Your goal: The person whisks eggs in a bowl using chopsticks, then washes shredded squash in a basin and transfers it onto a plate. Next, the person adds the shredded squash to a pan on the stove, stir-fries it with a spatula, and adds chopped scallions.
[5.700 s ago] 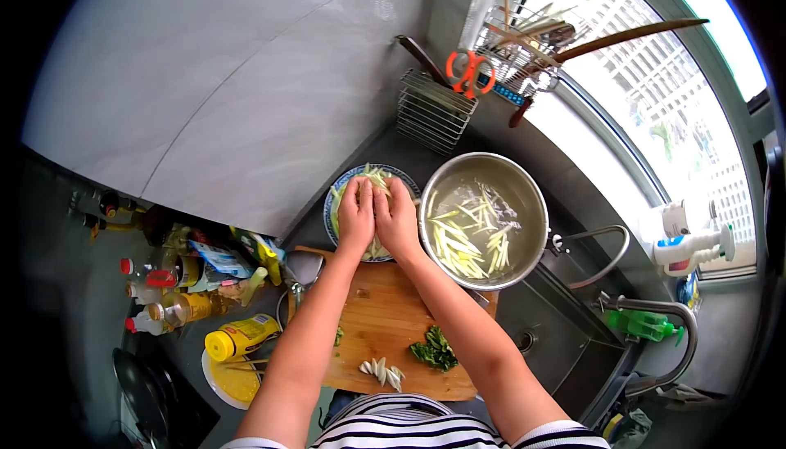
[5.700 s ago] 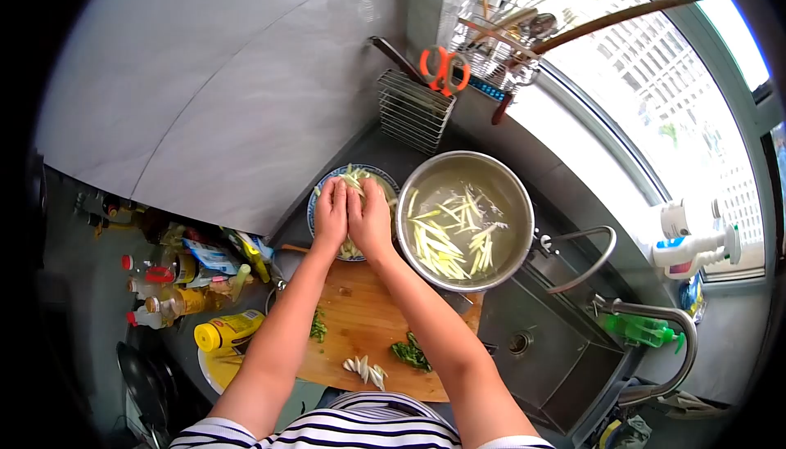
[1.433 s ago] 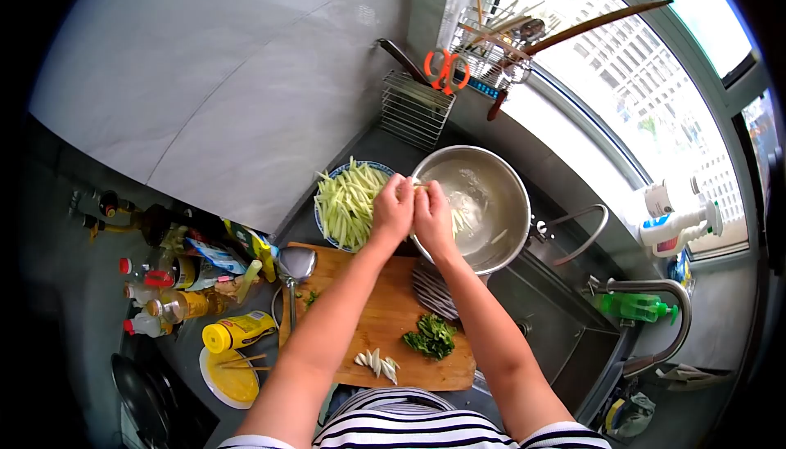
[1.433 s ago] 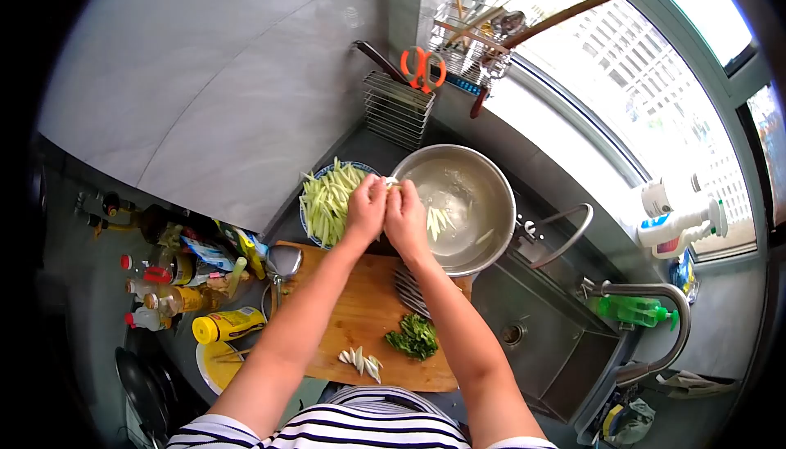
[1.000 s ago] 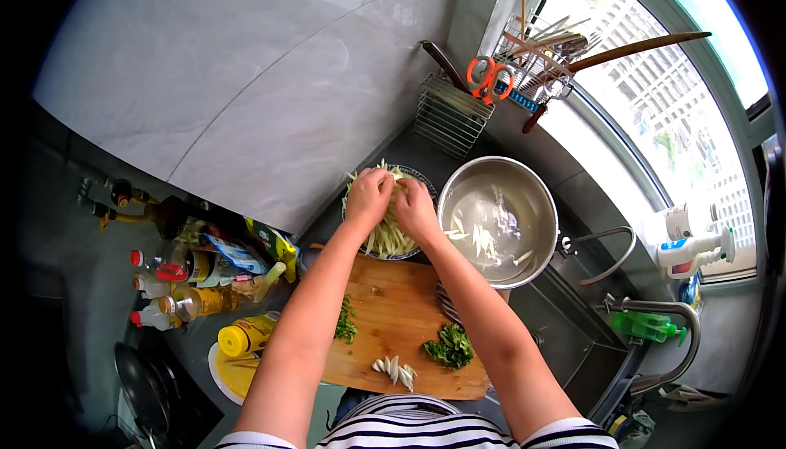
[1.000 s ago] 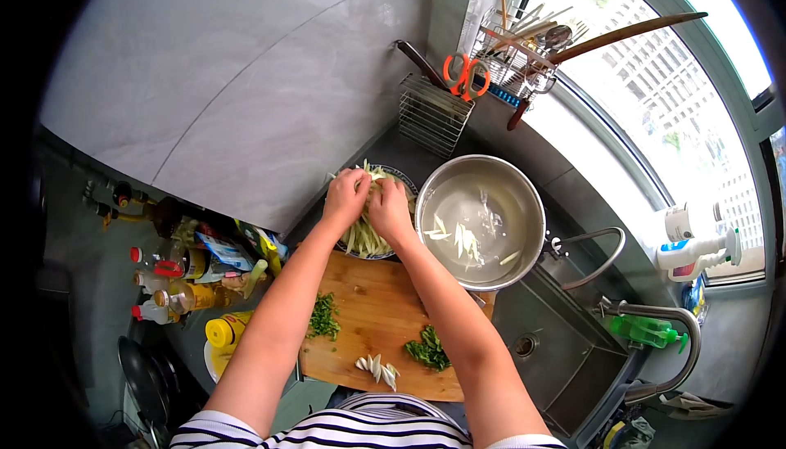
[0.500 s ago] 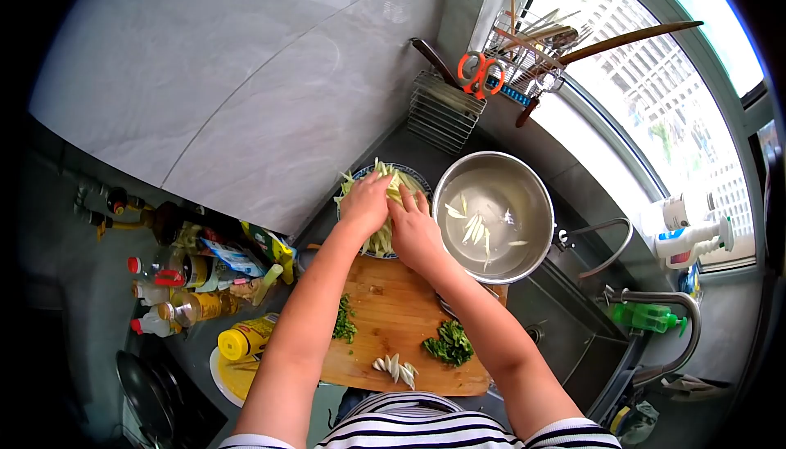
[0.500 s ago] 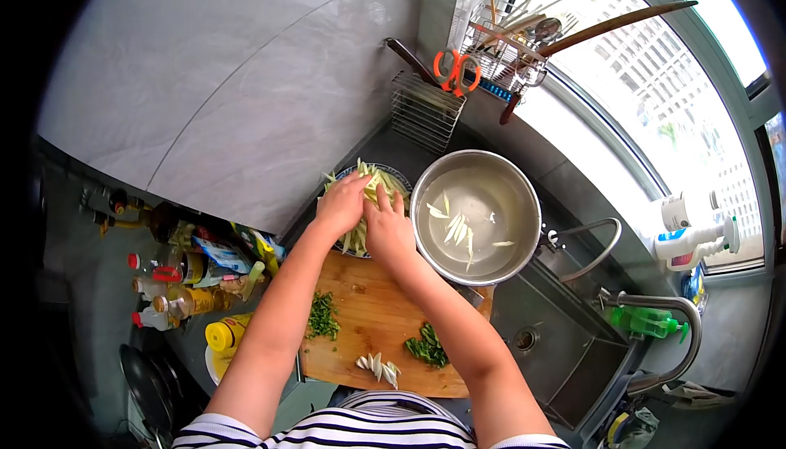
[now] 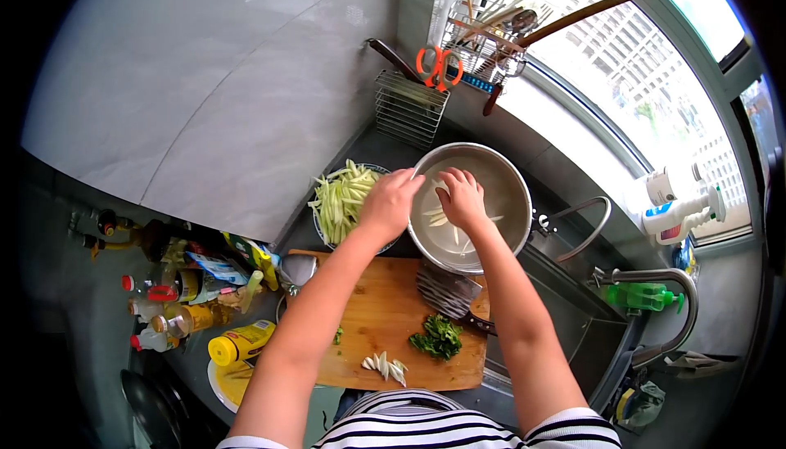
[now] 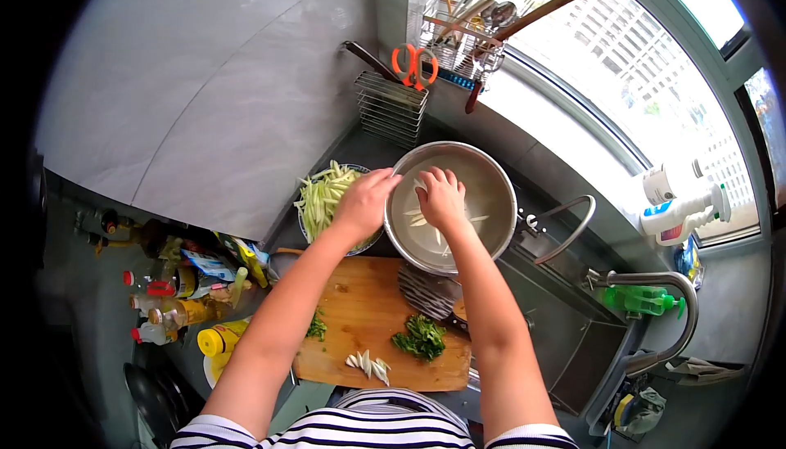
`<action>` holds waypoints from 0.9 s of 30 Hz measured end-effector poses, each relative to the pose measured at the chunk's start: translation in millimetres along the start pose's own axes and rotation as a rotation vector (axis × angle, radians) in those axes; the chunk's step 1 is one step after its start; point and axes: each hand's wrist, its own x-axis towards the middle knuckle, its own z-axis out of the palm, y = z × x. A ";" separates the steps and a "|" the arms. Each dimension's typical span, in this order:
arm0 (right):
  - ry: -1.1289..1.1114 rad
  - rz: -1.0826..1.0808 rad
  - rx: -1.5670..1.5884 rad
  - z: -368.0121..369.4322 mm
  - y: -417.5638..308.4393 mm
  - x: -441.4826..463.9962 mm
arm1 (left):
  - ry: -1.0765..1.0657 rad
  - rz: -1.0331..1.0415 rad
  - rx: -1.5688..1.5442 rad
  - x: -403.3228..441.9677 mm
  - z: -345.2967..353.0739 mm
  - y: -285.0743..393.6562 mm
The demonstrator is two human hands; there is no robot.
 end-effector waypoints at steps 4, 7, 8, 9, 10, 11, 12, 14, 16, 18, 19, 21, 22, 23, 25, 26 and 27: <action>-0.639 0.200 0.479 8.6 34.7 13.8 | -0.185 -0.080 -0.070 17.2 51.9 12.8; -0.742 0.170 0.427 -8.0 38.8 3.7 | -0.341 -0.116 -0.106 22.3 75.8 13.3; -0.708 0.227 0.442 -13.6 43.0 -3.7 | -0.397 -0.113 -0.127 21.8 83.2 13.3; -0.569 0.255 0.320 -20.2 44.4 -9.4 | -0.380 -0.124 -0.155 23.1 88.7 14.7; -0.429 0.280 0.198 -31.2 41.2 -9.9 | -0.397 -0.098 -0.131 25.8 92.3 16.0; -0.374 0.376 0.091 -42.9 38.2 -10.8 | -0.419 -0.074 -0.108 27.1 95.9 17.0; -0.382 0.391 -0.067 -43.1 42.7 -15.0 | -0.440 -0.052 -0.085 28.0 100.0 16.7; -0.537 0.444 -0.232 -46.7 47.6 -28.7 | -0.623 -0.097 -0.011 30.0 106.8 16.5; -0.814 0.543 0.065 -29.5 68.9 -34.9 | -0.847 -0.218 0.051 33.2 106.0 22.1; -0.905 0.548 0.221 -22.5 74.8 -46.0 | -0.957 -0.172 0.030 31.7 113.1 15.9; -0.946 0.516 0.265 -21.3 72.6 -49.7 | -1.007 -0.157 0.046 29.9 112.4 16.8; -1.052 0.473 0.370 -26.5 66.9 -53.9 | -1.089 -0.153 0.072 27.5 106.0 22.1; -1.087 0.451 0.414 -31.3 61.7 -55.1 | -1.121 -0.166 0.084 26.3 99.5 25.3; -1.123 0.428 0.460 -35.7 55.3 -57.2 | -1.156 -0.180 0.096 24.5 92.9 28.9; -1.218 0.407 0.577 -37.3 46.0 -59.4 | -1.205 -0.160 0.167 21.4 87.2 30.3; -1.225 0.407 0.605 -38.4 41.6 -59.5 | -1.227 -0.150 0.204 20.9 84.7 31.5; -1.233 0.405 0.634 -44.3 33.3 -57.3 | -1.253 -0.132 0.241 20.9 81.7 35.1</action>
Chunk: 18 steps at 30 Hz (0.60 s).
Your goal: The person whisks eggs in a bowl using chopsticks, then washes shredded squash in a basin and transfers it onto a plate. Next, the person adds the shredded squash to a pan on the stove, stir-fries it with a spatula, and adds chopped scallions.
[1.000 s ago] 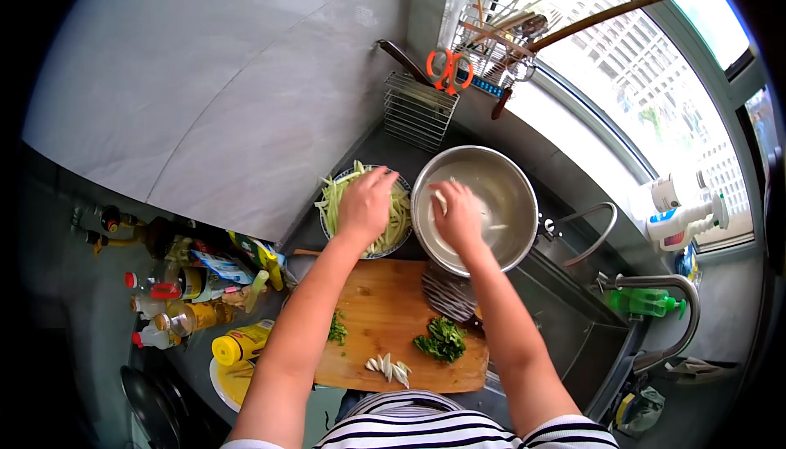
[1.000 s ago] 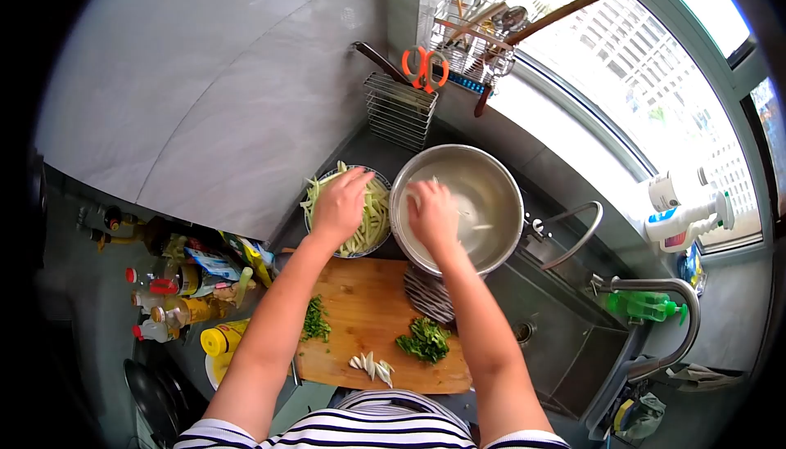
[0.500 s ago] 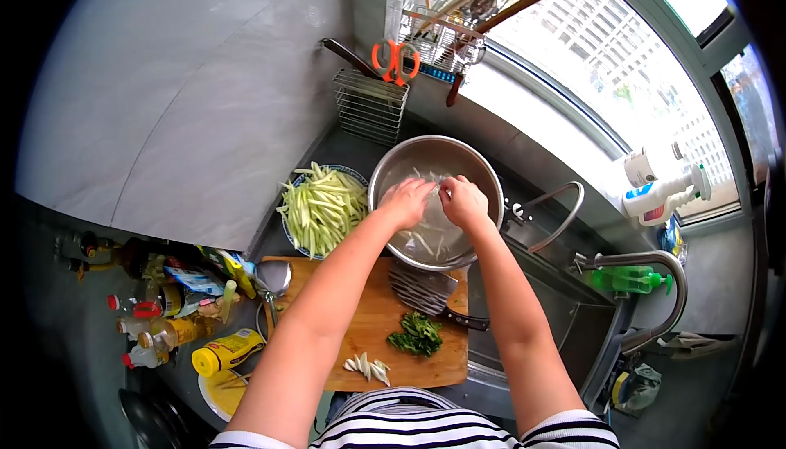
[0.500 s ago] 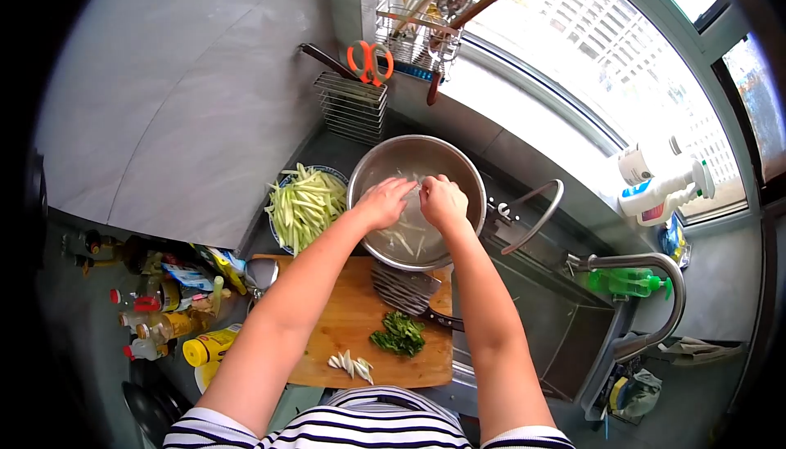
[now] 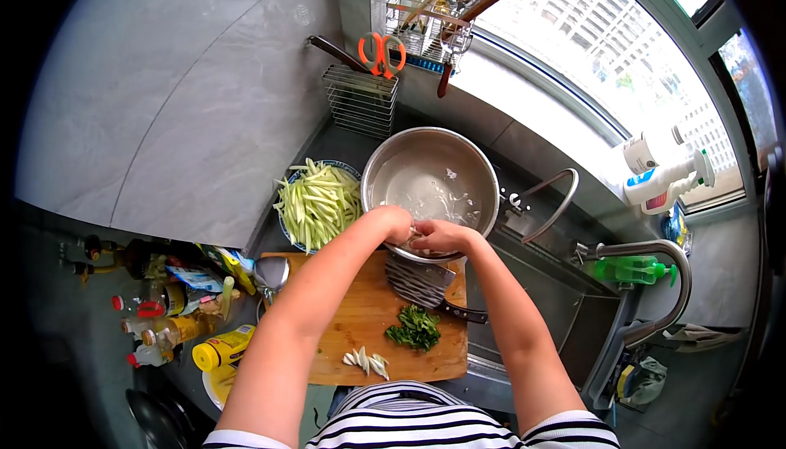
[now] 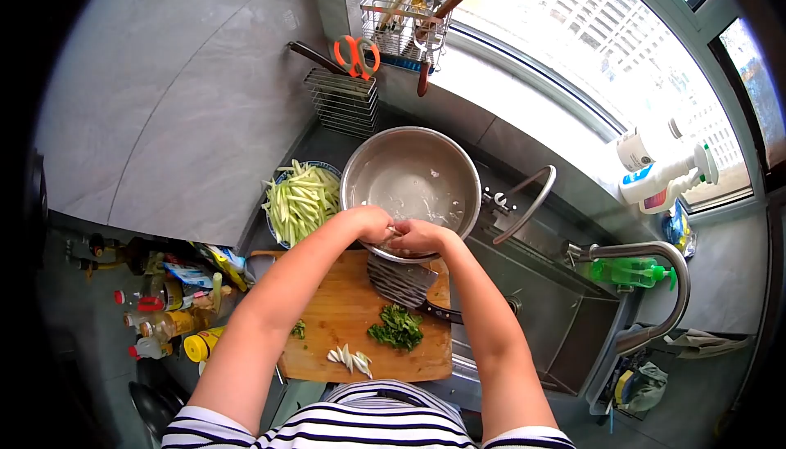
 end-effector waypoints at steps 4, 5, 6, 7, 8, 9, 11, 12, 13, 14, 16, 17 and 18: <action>0.055 -0.065 -0.149 16.8 -3.6 4.4 | -0.008 0.012 0.086 -1.7 4.2 3.3; 0.075 -0.083 -0.220 18.4 -1.4 7.1 | 0.010 0.024 0.088 0.3 8.0 0.9; 0.045 -0.079 -0.257 17.7 -1.7 7.6 | 0.051 0.051 0.052 -6.3 5.4 1.8; 0.070 -0.077 -0.221 16.5 -0.3 5.4 | 0.092 0.079 0.017 -13.4 3.0 2.0; 0.094 -0.074 -0.185 14.7 2.0 1.6 | 0.133 0.107 -0.019 -20.4 0.4 1.9; 0.118 -0.072 -0.148 12.2 1.2 -4.6 | 0.189 0.122 -0.043 -25.0 -2.9 0.5; 0.198 -0.073 -0.141 0.4 0.6 -16.0 | 0.298 0.157 -0.092 -29.2 -10.5 -4.5; 0.228 -0.054 -0.141 -5.0 3.2 -19.0 | 0.363 0.199 -0.134 -31.1 -12.2 -9.6; 0.257 -0.035 -0.142 -9.2 5.0 -21.5 | 0.450 0.231 -0.211 -32.5 -12.9 -12.6; 0.312 -0.031 -0.149 -11.4 5.5 -22.4 | 0.539 0.264 -0.288 -33.7 -13.8 -15.1; 0.438 -0.067 -0.150 -10.8 -1.9 -25.4 | 0.775 0.331 -0.439 -24.0 -12.2 -22.2; 0.500 -0.085 -0.150 -10.1 -5.2 -25.6 | 0.775 0.294 -0.616 -12.2 -9.4 -28.0; 0.538 -0.106 -0.148 -8.0 -2.2 -19.1 | 0.772 0.254 -0.792 -10.1 -13.9 -28.0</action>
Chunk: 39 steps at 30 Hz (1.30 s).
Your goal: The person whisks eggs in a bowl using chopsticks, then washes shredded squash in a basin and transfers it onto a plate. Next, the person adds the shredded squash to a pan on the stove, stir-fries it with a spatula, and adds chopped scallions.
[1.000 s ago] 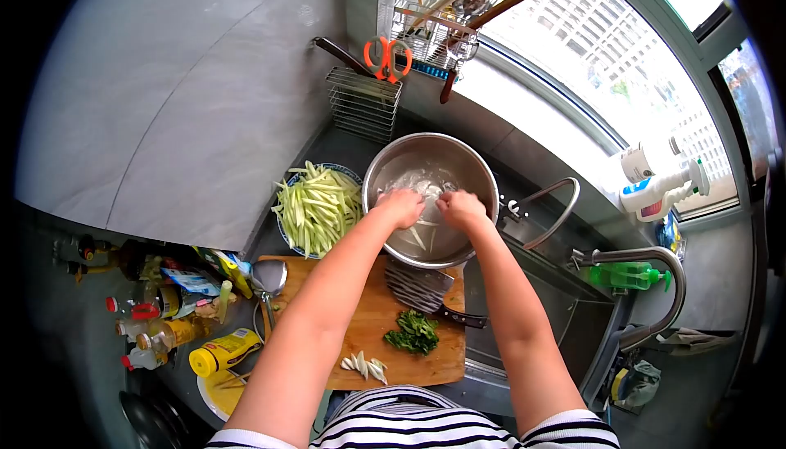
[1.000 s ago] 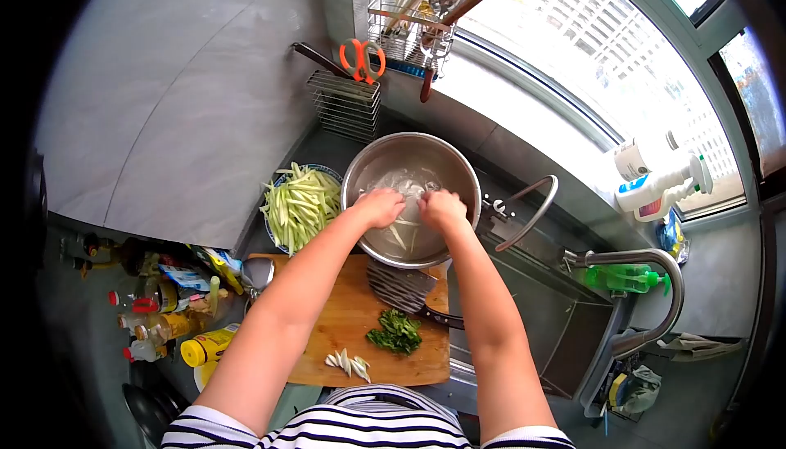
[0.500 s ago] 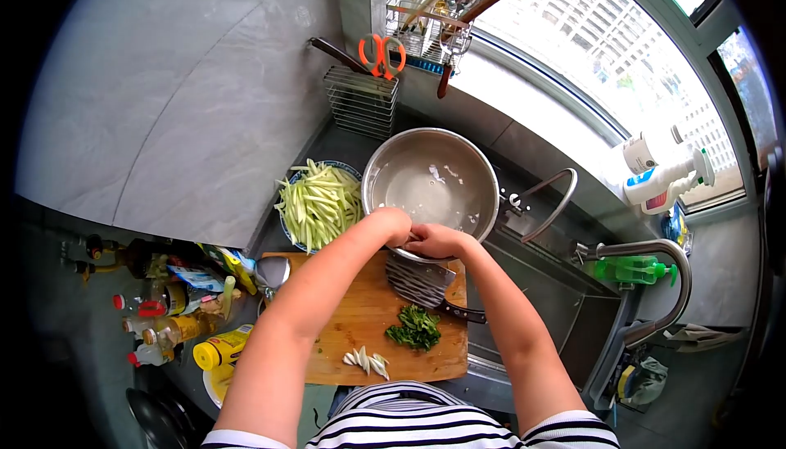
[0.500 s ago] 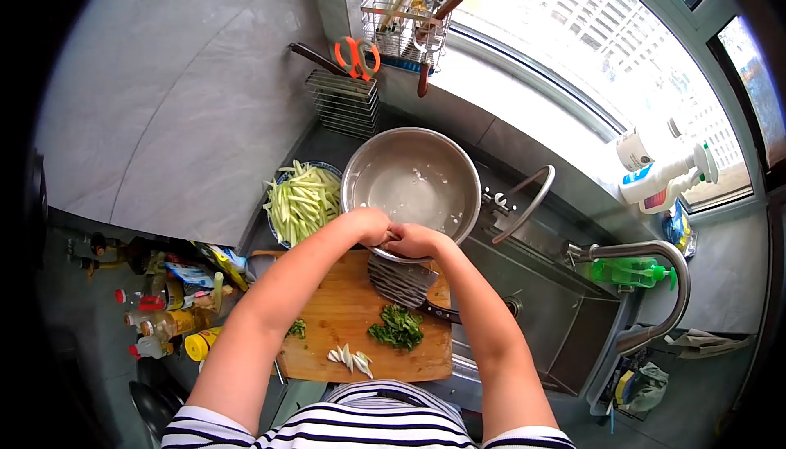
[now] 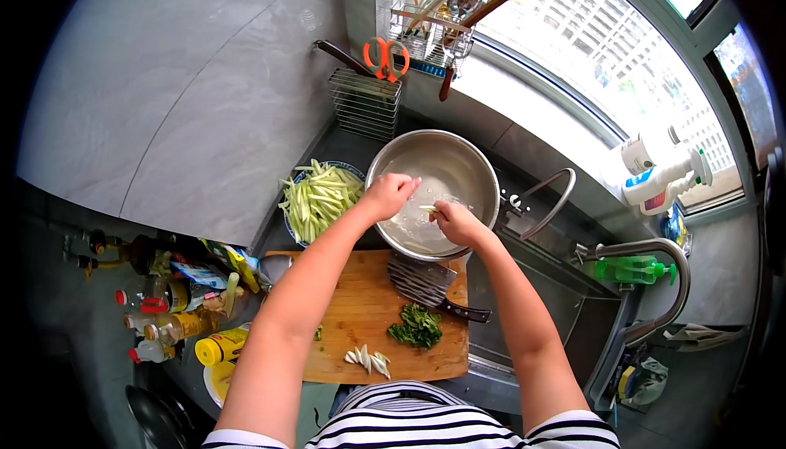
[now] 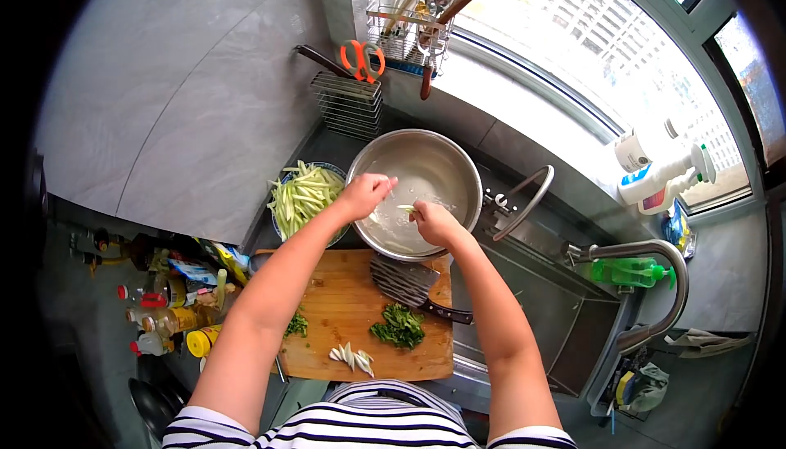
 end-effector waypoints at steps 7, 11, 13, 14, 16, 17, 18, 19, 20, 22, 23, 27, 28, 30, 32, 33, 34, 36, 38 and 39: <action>-0.310 0.006 -0.117 31.7 5.8 25.6 | 0.128 -0.516 -1.103 -16.9 -24.2 15.3; -0.442 -0.050 -0.121 34.6 -19.3 17.4 | 0.062 -0.543 -1.428 -31.9 -35.3 -12.0; -0.405 -0.096 -0.092 39.5 -22.6 13.6 | 0.087 -0.555 -1.599 -40.9 -39.4 -11.5; -0.394 -0.158 -0.129 38.3 -21.5 13.9 | 0.165 -0.581 -1.714 -44.7 -40.0 -10.4; -0.387 -0.033 0.129 32.7 -22.0 15.9 | 0.339 -0.651 -1.872 -46.1 -40.0 -0.2; -0.382 0.031 0.258 29.6 -22.3 18.0 | 0.428 -0.685 -1.948 -47.0 -40.2 4.7; -0.248 -0.002 0.241 24.9 -24.1 21.9 | 0.417 -0.676 -1.997 -50.4 -40.5 8.2; -0.120 -0.094 0.167 25.2 -22.5 28.9 | 0.365 -0.585 -1.982 -54.2 -39.9 0.1; -0.128 -0.053 0.215 23.7 -22.4 33.2 | 0.314 -0.496 -1.964 -58.4 -39.1 -13.9; -0.107 -0.042 0.188 17.7 -43.3 32.9 | 0.380 -0.449 -1.830 -64.0 -46.9 -16.6; -0.076 -0.074 0.114 19.4 -50.9 34.6 | 0.460 -0.413 -1.681 -67.3 -52.5 -16.2; -0.023 -0.189 0.046 32.2 -97.9 47.8 | 0.673 -0.383 -1.148 -72.4 -83.4 -34.6; -0.024 -0.199 0.042 34.1 -115.3 51.6 | 0.676 -0.390 -1.101 -72.8 -91.5 -37.1; -0.049 -0.193 -0.030 50.0 -132.5 72.2 | 0.690 -0.425 -1.036 -72.1 -104.3 -42.2; -0.039 -0.213 -0.069 67.2 -143.0 91.1 | 0.709 -0.480 -1.000 -68.7 -111.7 -48.0; -0.031 -0.210 -0.082 73.4 -148.1 98.1 | 0.690 -0.500 -0.988 -68.3 -114.2 -48.5; -0.023 -0.207 -0.096 79.3 -152.7 104.4 | 0.671 -0.520 -0.976 -68.0 -116.0 -49.2; -0.013 -0.208 -0.129 86.6 -159.5 110.8 | 0.613 -0.542 -0.946 -73.7 -121.5 -52.6; 0.009 -0.235 -0.101 87.5 -162.4 110.6 | 0.601 -0.475 -0.925 -77.0 -123.2 -55.6; 0.019 -0.246 -0.087 86.1 -164.1 108.1 | 0.594 -0.443 -0.916 -78.3 -122.4 -56.0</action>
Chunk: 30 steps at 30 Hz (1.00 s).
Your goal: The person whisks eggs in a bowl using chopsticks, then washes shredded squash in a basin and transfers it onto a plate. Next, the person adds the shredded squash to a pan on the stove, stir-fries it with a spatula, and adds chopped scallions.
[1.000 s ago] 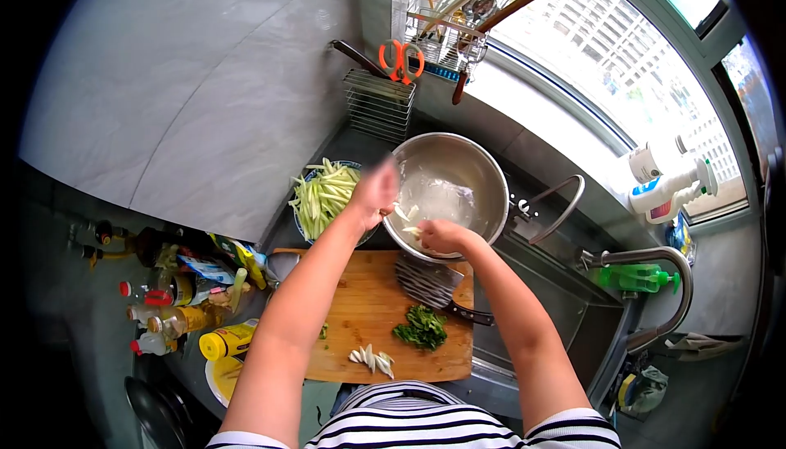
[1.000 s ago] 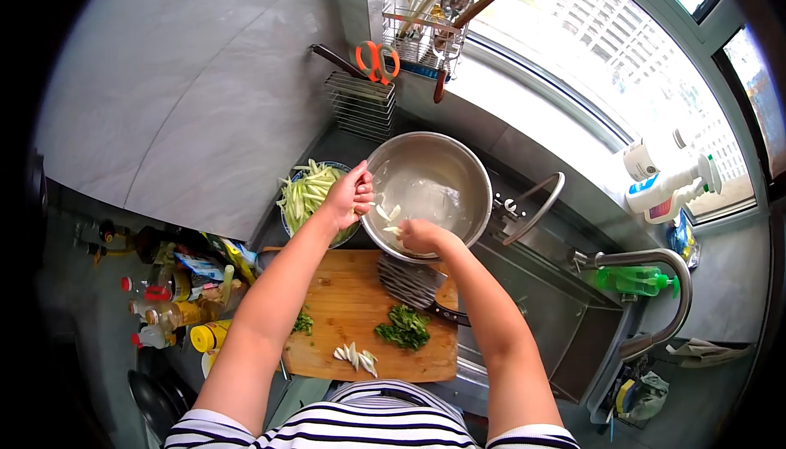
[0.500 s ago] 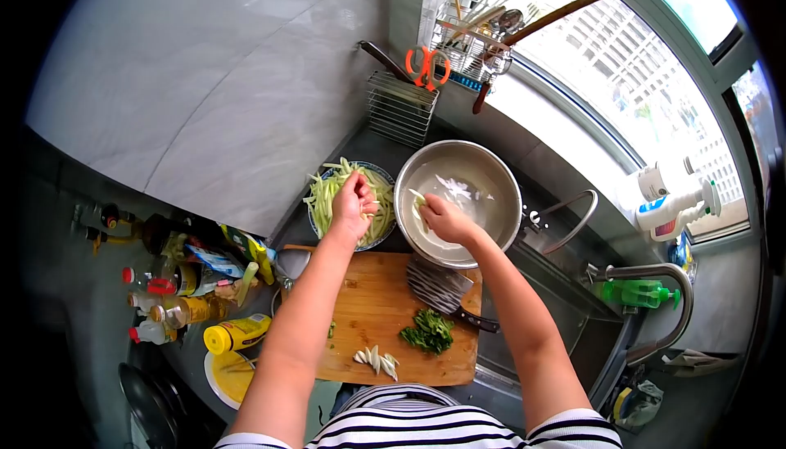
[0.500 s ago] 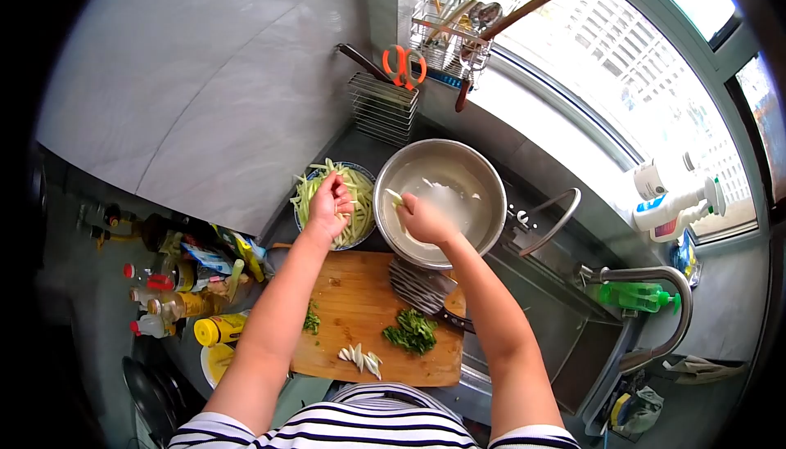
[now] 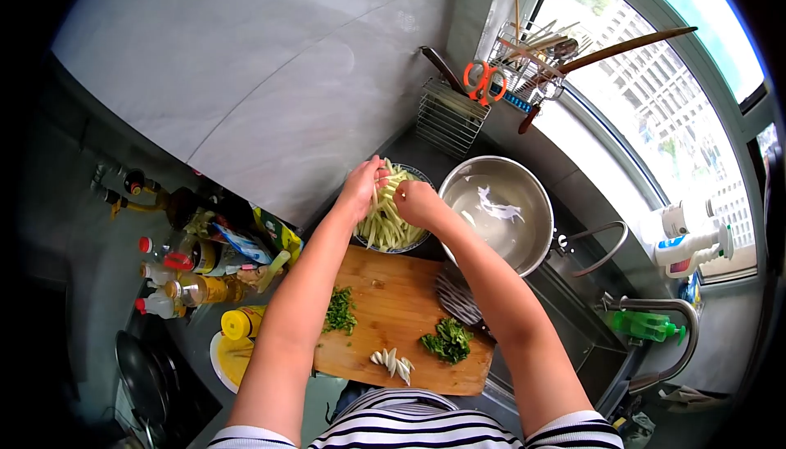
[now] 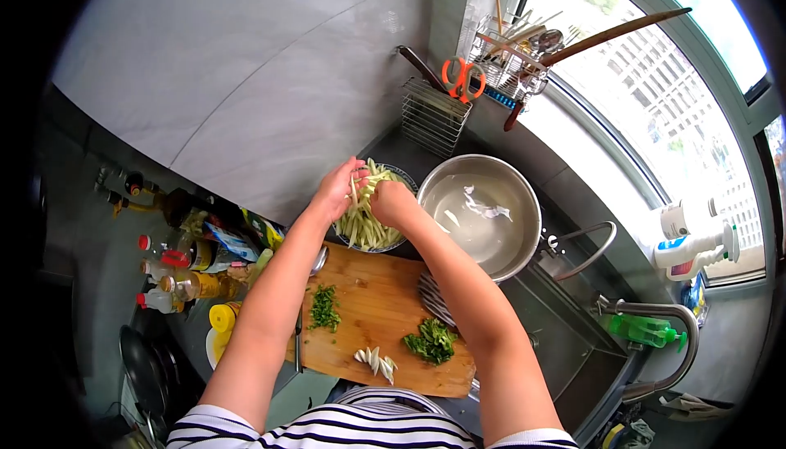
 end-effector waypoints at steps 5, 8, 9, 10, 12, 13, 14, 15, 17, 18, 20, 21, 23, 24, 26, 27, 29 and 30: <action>0.099 -0.063 0.084 -6.3 -1.6 -5.3 | -0.114 -0.082 0.139 -20.6 3.7 20.3; 0.099 -0.127 0.178 -0.8 2.9 -9.0 | -0.152 -0.090 0.189 -19.9 3.7 24.9; 0.081 -0.123 0.150 -2.4 2.1 -11.3 | -0.162 -0.086 0.197 -26.5 7.0 30.6; 0.063 -0.119 0.121 -6.6 -0.4 -15.1 | -0.172 -0.083 0.206 -32.4 10.6 35.9; 0.024 -0.071 0.085 -19.1 -7.1 -22.0 | -0.131 -0.116 0.274 -42.2 18.2 46.6; 0.003 -0.028 0.080 -27.3 -12.9 -26.2 | -0.110 -0.132 0.309 -44.5 19.3 49.5; -0.017 0.016 0.074 -31.4 -16.0 -28.1 | -0.131 -0.124 0.275 -42.5 18.1 48.6; -0.008 -0.025 0.168 -28.2 -11.7 -26.1 | -0.154 -0.116 0.241 -40.1 17.4 47.6; 0.012 -0.106 0.355 -20.0 0.6 -20.5 | -0.238 -0.097 0.143 -37.1 15.2 45.8; -0.042 -0.056 0.497 -20.3 -0.9 -20.3 | -0.297 -0.086 0.078 -37.6 13.5 45.7; -0.154 0.045 0.782 -18.9 -4.9 -18.9 | -0.407 -0.055 -0.069 -37.5 6.7 43.0; -0.255 0.128 1.024 -20.2 -4.3 -16.7 | -0.458 -0.034 -0.152 -37.0 2.4 40.7; -0.337 0.149 1.349 -18.9 -4.2 -14.0 | -0.525 -0.005 -0.310 -35.2 -3.3 34.1; -0.378 0.160 1.512 -17.5 -4.5 -12.9 | -0.540 0.002 -0.386 -38.0 -3.8 33.3; -0.327 0.111 1.376 -9.6 -1.1 -8.0 | -0.560 0.014 -0.416 -39.6 -5.3 31.0; -0.302 0.088 1.307 -8.3 -2.2 -6.8 | -0.565 0.019 -0.370 -39.8 -6.5 29.7; -0.263 0.166 1.084 -9.2 -2.8 -3.5 | -0.534 0.061 -0.221 -39.7 -6.4 26.2; -0.242 0.203 0.972 -12.5 -7.3 -3.7 | -0.498 0.095 -0.119 -40.5 -2.3 24.3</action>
